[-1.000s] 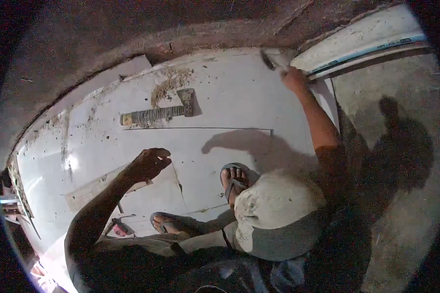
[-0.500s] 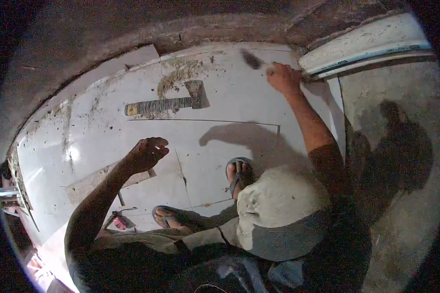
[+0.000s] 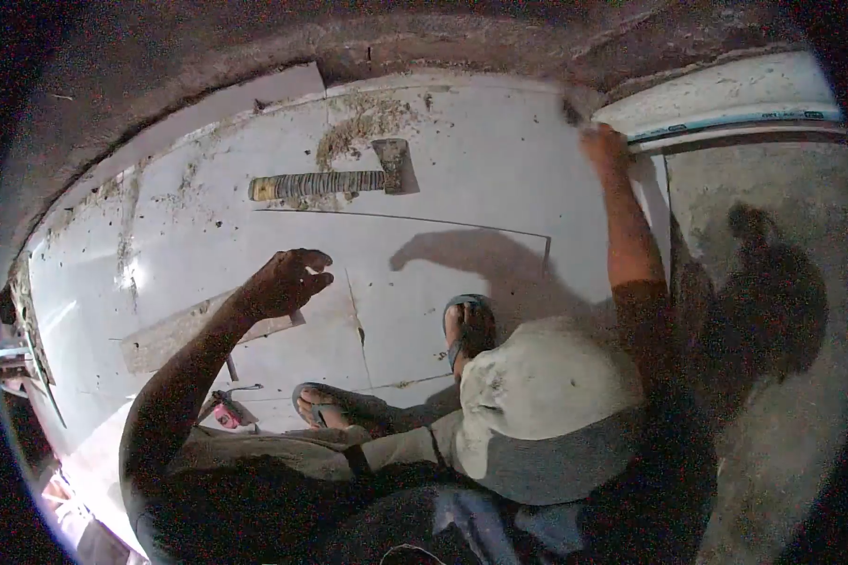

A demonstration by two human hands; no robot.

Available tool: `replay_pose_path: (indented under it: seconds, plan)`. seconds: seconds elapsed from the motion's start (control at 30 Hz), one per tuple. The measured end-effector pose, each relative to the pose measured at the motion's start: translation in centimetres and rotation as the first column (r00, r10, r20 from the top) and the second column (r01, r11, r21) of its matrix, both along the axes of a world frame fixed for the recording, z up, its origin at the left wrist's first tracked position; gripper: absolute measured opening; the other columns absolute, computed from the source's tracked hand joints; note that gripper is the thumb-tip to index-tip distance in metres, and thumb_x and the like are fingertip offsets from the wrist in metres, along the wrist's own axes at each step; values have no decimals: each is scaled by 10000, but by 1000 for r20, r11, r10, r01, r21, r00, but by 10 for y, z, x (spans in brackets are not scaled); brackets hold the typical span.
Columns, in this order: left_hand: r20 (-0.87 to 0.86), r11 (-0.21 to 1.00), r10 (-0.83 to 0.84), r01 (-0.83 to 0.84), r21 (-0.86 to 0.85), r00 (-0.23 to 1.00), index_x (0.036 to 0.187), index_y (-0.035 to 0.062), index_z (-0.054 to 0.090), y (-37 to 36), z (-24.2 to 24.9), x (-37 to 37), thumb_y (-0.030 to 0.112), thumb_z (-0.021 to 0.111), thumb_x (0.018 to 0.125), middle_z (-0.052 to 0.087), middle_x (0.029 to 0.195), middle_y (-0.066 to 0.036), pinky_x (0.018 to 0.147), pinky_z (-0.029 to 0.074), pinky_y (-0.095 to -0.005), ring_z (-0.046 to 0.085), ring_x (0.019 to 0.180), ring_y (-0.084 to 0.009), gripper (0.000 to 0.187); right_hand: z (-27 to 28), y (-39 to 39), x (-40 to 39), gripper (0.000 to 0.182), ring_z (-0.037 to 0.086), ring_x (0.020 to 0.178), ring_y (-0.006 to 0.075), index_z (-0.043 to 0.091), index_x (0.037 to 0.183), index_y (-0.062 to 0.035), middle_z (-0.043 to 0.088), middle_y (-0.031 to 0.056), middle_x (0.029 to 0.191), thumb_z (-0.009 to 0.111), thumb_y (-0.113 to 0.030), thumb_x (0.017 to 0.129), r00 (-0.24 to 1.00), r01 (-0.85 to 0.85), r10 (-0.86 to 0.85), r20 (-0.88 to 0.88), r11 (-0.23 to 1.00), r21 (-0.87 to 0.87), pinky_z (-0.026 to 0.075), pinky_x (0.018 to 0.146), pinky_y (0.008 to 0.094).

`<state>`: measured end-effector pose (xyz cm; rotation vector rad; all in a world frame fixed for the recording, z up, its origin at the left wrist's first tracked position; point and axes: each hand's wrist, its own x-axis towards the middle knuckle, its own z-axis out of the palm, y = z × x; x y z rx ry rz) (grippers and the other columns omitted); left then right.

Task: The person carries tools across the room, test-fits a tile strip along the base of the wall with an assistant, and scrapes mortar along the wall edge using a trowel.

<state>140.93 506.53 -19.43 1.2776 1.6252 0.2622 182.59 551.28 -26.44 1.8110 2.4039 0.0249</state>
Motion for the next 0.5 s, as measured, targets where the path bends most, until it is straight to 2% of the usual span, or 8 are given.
replay_pose_path:
  seconds: [0.07, 0.13, 0.23, 0.27, 0.33, 0.37, 0.47, 0.5]
  plan:
    - [78, 997, 22, -28, 78, 997, 1110, 43, 624, 4, -6, -8, 237, 614, 897, 689, 992, -143, 788, 530, -357, 676, 871, -229, 289, 5, 14, 11, 466, 615, 962, 414, 635, 1083, -51, 643, 222, 1038, 534, -451, 867, 999, 1, -3, -35, 999, -41, 480, 875, 516]
    - [185, 983, 18, -51, 177, 983, 1114, 37, 620, 1, -32, -17, 238, 612, 898, 691, 994, -141, 792, 530, -356, 676, 870, -226, 296, 12, -14, -23, 478, 610, 977, 419, 633, 1104, -60, 640, 222, 1066, 526, -465, 874, 970, -240, 240, -25, 971, 27, 475, 888, 519]
    - [116, 998, 7, -15, 66, 993, 1106, 23, 617, 4, -24, -10, 239, 601, 904, 688, 1001, -146, 806, 528, -360, 676, 879, -244, 296, 6, -39, -40, 440, 607, 986, 412, 632, 1092, -40, 636, 223, 1073, 504, -412, 895, 925, -262, 244, 290, 965, 25, 486, 873, 499]
    - [62, 988, -28, 19, 152, 998, 1082, 14, 619, 4, -28, -9, 244, 615, 894, 688, 978, -154, 790, 530, -366, 677, 881, -252, 297, 5, -36, -43, 432, 610, 977, 413, 632, 1093, -40, 638, 225, 1066, 507, -403, 895, 885, -257, 240, 399, 966, -11, 489, 865, 499]
    - [-84, 948, -49, 73, 309, 995, 1033, -3, 623, 0, -35, -16, 255, 643, 873, 688, 932, -171, 757, 534, -378, 681, 884, -267, 304, 12, -42, -43, 378, 621, 953, 404, 646, 1044, -23, 649, 230, 1020, 541, -343, 873, 990, -117, 113, -86, 992, -45, 500, 837, 489]
    - [71, 986, 94, -102, 130, 993, 1002, -2, 634, 4, -20, -11, 244, 639, 870, 676, 948, -196, 803, 524, -399, 672, 903, -292, 279, 35, -58, -58, 374, 621, 966, 396, 647, 1047, -22, 650, 224, 1026, 550, -335, 866, 976, -154, 143, -165, 986, -60, 499, 841, 478]
    - [-31, 989, -52, 56, 138, 998, 1083, 13, 625, 7, -33, -5, 262, 592, 914, 671, 1032, -191, 824, 526, -394, 669, 924, -308, 302, -5, -75, -114, 406, 620, 1002, 385, 634, 1131, -62, 648, 204, 1081, 566, -350, 854, 908, -347, 312, -279, 934, -85, 503, 855, 461]
    - [-21, 985, -94, 96, 145, 995, 1081, 14, 625, 5, -34, 0, 269, 593, 913, 671, 1030, -190, 823, 527, -396, 670, 919, -310, 306, 19, -112, -155, 417, 617, 1020, 378, 631, 1149, -74, 643, 199, 1104, 565, -361, 853, 925, -328, 286, -251, 933, -146, 502, 864, 460]
